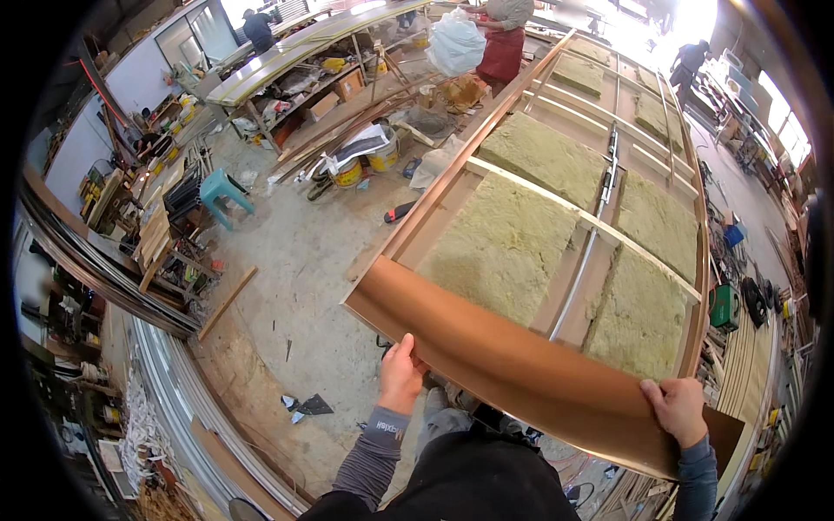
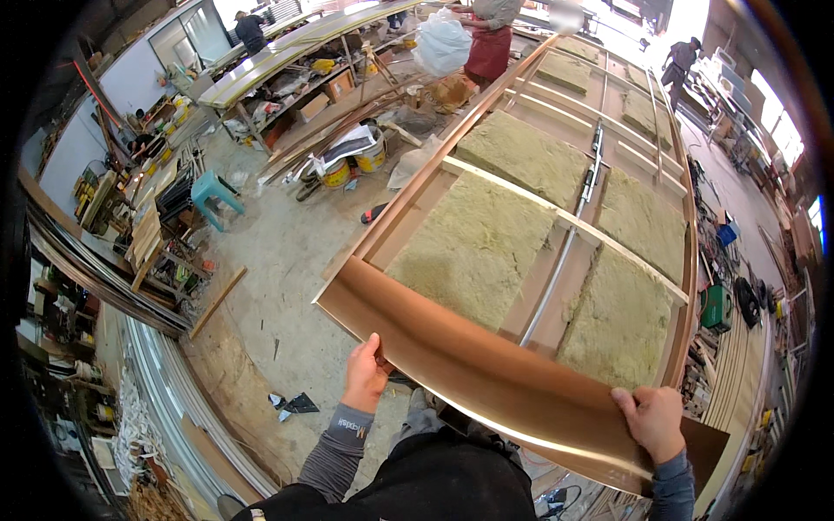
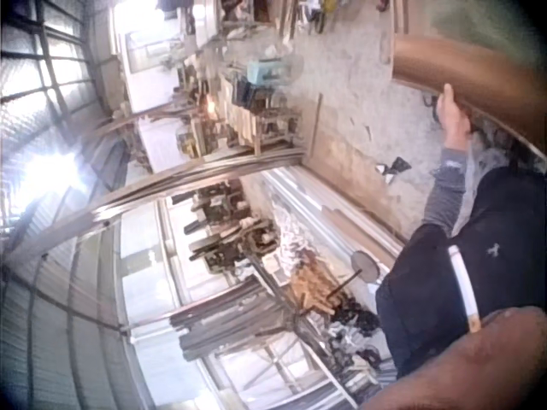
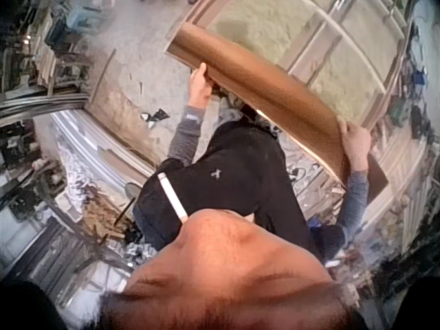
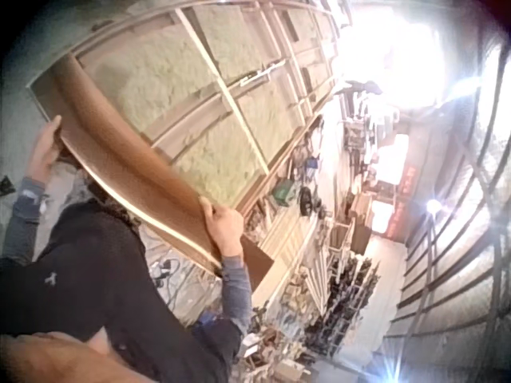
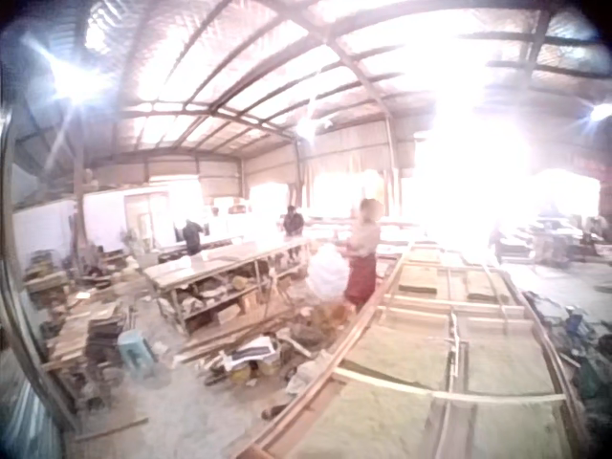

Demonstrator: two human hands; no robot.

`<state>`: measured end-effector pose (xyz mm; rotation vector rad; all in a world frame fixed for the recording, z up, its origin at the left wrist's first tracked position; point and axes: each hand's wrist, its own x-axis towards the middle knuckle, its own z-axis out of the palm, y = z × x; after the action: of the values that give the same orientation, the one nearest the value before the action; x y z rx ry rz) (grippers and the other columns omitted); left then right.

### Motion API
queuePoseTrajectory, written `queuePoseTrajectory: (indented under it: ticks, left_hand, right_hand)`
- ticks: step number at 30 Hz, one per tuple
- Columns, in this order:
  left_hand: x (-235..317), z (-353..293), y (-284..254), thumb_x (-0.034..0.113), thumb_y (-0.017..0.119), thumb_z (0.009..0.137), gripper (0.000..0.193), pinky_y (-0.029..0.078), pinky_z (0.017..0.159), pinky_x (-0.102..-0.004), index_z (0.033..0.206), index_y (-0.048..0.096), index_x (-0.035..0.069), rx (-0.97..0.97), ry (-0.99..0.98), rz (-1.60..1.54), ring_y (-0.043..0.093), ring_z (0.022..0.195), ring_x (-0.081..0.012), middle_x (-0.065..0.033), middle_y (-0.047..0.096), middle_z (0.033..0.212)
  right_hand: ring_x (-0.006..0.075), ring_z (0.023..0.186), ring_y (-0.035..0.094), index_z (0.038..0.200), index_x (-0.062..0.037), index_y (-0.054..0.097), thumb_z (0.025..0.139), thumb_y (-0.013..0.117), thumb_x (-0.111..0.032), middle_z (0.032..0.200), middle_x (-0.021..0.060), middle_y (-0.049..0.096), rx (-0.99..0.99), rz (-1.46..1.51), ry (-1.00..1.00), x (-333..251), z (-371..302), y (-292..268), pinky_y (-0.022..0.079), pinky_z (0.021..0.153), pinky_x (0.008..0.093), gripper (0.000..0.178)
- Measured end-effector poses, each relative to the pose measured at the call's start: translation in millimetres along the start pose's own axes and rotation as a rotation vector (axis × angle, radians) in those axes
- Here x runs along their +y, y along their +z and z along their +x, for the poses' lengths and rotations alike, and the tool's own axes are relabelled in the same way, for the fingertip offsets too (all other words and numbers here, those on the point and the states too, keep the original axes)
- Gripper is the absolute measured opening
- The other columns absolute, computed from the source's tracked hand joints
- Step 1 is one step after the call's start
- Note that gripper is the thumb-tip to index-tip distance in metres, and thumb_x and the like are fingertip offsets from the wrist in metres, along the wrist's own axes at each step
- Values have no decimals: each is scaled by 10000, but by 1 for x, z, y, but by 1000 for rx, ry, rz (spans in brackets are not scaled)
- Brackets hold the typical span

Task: The person assembles a large wooden frame by applying adhesive to the edges of wooden planks and attaching them to a frame structure. They also handle a copper-colored sheet, positioning it over the frame and securing it with a caulking gun.

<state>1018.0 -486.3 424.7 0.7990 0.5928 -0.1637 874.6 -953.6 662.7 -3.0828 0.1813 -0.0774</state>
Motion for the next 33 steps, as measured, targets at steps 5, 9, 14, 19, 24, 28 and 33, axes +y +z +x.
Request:
queuePoseTrajectory:
  ticks: [5, 9, 14, 19, 24, 28, 33]
  left_hand:
    - [15, 0, -7, 231, 605, 1094, 220, 603, 819, -426, 1198, 661, 45, 42, -26, 20, 721, 985, -219, -72, 722, 1130]
    - [20, -12, -10, 221, 624, 1076, 247, 605, 845, -438, 1197, 638, 6, 12, -41, 32, 707, 943, -248, -102, 696, 1052]
    - [15, -65, 31, 213, 641, 1068, 367, 425, 1037, -396, 1293, 484, -31, 218, 639, 796, 520, 1146, -228, -118, 522, 1194]
    - [-7, -85, 161, 288, 536, 1115, 419, 343, 1191, -481, 1388, 555, -30, -491, 1285, 1478, 500, 1345, -378, -214, 532, 1436]
    - [-50, -22, 211, 348, 543, 1099, 378, 475, 868, -486, 1071, 693, 1, -1168, 965, 1557, 609, 964, -410, -216, 655, 992]
    - [-63, -35, 205, 276, 594, 1086, 392, 453, 696, -450, 849, 645, -32, -1092, 1063, 1522, 580, 731, -343, -199, 597, 761]
    - [-63, -14, 194, 238, 613, 1063, 345, 414, 660, -401, 860, 571, -37, -1061, 683, 1579, 495, 715, -229, -131, 548, 747]
  right_hand:
    - [431, 492, 539, 547, -17, 589, 925, 775, -440, 527, 238, 476, -81, 80, 87, -7, 6, -8, 415, 484, 483, 596]
    - [421, 495, 547, 550, -23, 599, 918, 790, -405, 525, 222, 492, -36, 80, 63, -2, 2, -2, 425, 488, 475, 564]
    - [355, 467, 572, 573, -64, 641, 938, 770, -468, 536, 164, 567, 46, 97, -43, 10, 5, 10, 452, 469, 443, 560]
    - [356, 427, 526, 531, -74, 555, 986, 650, -618, 471, 152, 490, 144, 235, -66, 40, 5, 19, 424, 449, 473, 715]
    - [403, 559, 636, 566, -83, 628, 970, 619, -668, 564, 172, 598, 213, 272, 26, 71, -20, 65, 503, 520, 483, 711]
    - [425, 592, 636, 570, -79, 629, 962, 615, -686, 587, 178, 615, 199, 373, 61, 73, -30, 102, 499, 535, 499, 723]
    - [440, 616, 630, 615, -89, 670, 949, 632, -678, 621, 179, 634, 171, 559, 150, 77, -39, 140, 497, 554, 517, 679]
